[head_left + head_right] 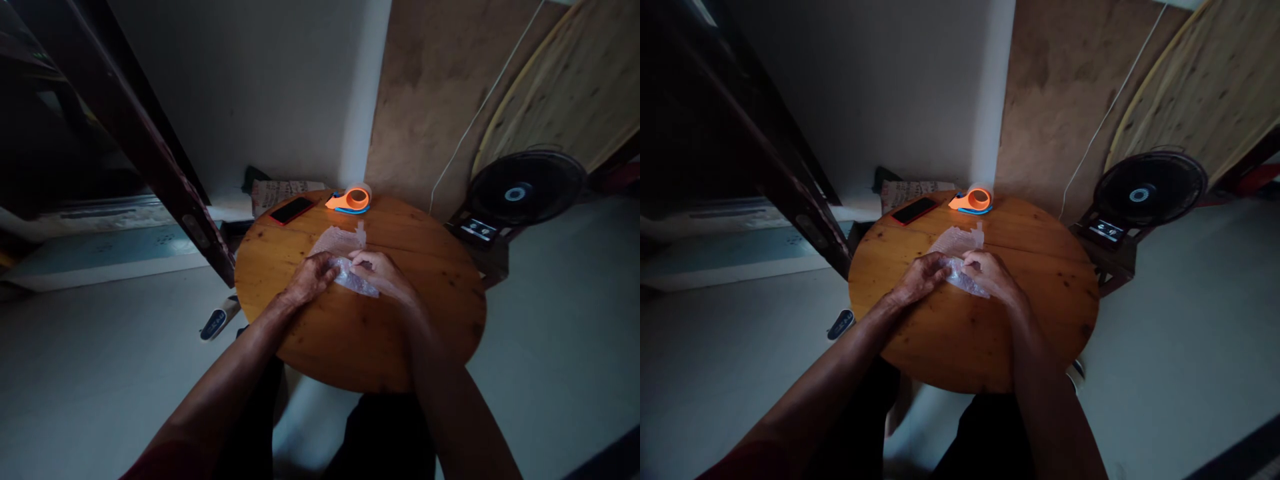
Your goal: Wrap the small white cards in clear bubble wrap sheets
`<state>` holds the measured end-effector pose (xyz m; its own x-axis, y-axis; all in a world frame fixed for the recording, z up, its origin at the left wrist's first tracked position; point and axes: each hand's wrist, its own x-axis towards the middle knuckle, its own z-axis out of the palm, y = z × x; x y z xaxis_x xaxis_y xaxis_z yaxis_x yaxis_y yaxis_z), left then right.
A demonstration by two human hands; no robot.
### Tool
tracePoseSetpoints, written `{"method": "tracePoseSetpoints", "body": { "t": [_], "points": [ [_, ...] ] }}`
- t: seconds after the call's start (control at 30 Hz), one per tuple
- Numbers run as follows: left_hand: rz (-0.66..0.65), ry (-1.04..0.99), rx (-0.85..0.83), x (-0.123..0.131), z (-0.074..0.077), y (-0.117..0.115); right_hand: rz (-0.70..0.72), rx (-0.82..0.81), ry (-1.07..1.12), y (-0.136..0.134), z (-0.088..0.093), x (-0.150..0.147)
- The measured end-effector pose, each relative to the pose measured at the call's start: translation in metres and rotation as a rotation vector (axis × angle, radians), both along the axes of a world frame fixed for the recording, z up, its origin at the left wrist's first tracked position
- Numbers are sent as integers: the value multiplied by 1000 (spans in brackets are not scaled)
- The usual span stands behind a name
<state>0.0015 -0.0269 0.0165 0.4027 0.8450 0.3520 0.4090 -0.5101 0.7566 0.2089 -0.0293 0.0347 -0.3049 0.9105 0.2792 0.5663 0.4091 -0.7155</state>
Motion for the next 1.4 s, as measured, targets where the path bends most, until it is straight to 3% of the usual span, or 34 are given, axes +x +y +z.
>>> {"method": "tracePoseSetpoints", "body": {
  "t": [1.4],
  "points": [
    [57, 8, -31, 0, -3, 1, 9, -59, 2, -6, 3, -2]
  ]
}}
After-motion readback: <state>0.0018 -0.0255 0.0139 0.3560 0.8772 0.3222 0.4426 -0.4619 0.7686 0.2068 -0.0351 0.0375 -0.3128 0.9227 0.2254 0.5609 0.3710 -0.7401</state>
